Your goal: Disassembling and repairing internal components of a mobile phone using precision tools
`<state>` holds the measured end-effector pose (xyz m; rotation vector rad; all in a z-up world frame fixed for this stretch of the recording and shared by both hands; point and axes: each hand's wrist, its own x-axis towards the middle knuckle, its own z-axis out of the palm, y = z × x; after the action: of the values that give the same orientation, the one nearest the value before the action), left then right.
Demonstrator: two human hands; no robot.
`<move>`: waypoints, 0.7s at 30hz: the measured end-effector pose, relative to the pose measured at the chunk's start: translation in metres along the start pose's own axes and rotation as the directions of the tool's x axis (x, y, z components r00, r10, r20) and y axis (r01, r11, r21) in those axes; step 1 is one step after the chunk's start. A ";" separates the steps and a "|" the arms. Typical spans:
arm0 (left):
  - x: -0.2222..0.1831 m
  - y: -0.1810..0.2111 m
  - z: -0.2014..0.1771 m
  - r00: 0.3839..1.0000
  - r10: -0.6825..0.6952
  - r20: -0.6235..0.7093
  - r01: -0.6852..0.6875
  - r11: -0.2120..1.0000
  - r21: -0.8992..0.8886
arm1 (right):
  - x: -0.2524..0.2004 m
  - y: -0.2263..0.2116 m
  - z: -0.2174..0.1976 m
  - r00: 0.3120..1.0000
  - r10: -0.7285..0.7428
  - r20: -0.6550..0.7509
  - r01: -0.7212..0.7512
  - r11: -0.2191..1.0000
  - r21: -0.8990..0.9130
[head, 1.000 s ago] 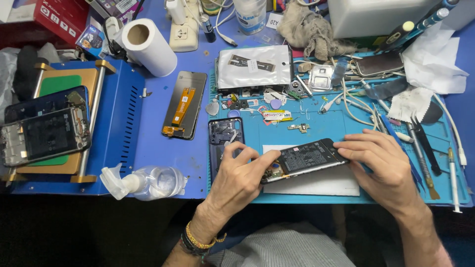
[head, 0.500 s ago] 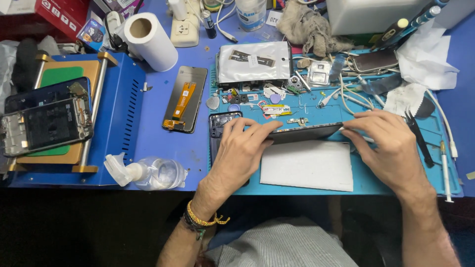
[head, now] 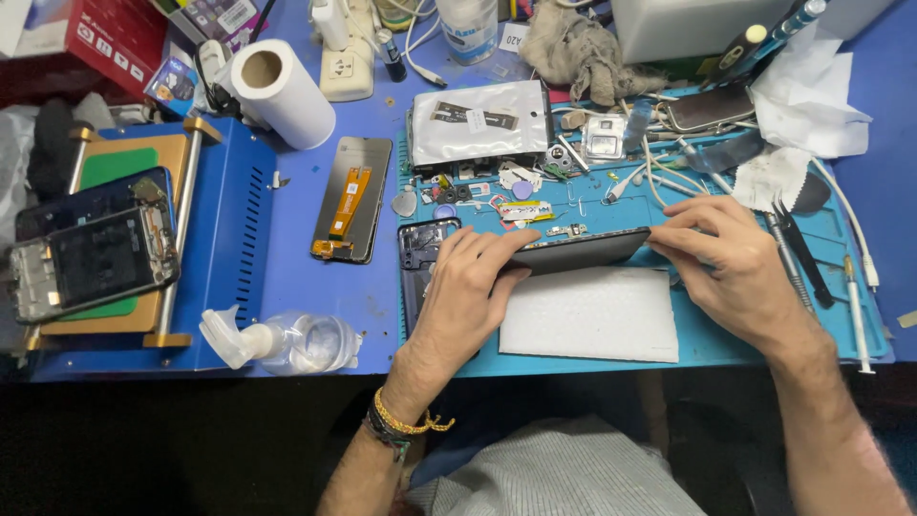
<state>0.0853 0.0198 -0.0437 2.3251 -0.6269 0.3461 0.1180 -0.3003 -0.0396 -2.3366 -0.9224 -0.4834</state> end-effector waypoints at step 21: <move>0.003 0.006 -0.003 0.999 -0.033 0.015 0.033 0.999 0.002 | 0.002 -0.003 0.003 0.996 0.087 0.026 -0.089 0.992 0.094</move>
<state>0.0845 0.0168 -0.0368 2.3392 -0.5948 0.3141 0.1176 -0.2956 -0.0403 -2.2890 -0.8297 -0.3701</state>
